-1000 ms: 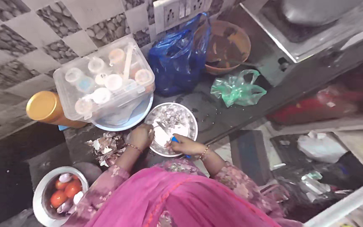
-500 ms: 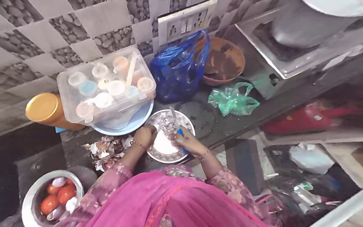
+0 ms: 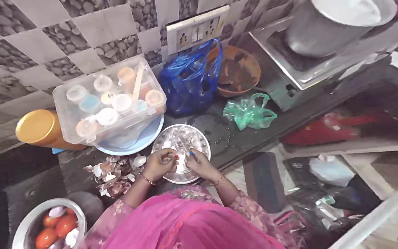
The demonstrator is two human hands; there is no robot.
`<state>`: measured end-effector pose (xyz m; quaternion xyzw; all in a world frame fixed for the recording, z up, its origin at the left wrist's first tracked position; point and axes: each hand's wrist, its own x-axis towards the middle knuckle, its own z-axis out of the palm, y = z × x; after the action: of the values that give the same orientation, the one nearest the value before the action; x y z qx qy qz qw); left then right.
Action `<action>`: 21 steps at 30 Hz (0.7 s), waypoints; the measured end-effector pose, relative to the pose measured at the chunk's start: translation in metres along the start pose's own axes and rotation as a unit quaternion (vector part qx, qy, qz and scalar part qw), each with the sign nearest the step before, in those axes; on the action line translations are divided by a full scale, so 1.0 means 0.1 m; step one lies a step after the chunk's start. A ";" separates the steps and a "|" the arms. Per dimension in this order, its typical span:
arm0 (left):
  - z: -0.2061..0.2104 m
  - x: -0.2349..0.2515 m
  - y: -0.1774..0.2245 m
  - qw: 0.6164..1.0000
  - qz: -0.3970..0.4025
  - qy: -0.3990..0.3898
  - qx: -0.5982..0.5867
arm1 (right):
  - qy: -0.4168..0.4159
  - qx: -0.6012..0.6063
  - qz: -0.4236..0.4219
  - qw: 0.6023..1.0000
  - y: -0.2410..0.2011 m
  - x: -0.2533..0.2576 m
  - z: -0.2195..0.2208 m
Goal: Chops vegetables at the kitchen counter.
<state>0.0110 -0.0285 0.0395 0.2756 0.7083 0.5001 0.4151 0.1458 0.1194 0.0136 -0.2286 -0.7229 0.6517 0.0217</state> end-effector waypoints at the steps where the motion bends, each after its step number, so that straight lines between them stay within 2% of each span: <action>1: 0.01 0.01 -0.01 1.000 0.002 0.000 0.007 | -0.001 -0.022 0.003 1.000 -0.02 0.01 0.00; 7: 0.03 0.10 -0.07 0.999 0.041 -0.011 0.026 | 0.002 -0.101 0.025 0.995 -0.09 0.13 0.02; 15: 0.00 0.29 -0.09 0.997 0.053 -0.007 0.049 | 0.007 -0.097 0.025 0.995 -0.13 0.27 0.00; 21: -0.03 0.37 -0.07 0.996 0.031 0.001 0.081 | -0.001 -0.087 0.031 0.996 -0.05 0.32 0.01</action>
<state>-0.0100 -0.0027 0.0215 0.3300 0.7378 0.4539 0.3752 0.1147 0.1299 0.0100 -0.2515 -0.7694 0.5869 -0.0190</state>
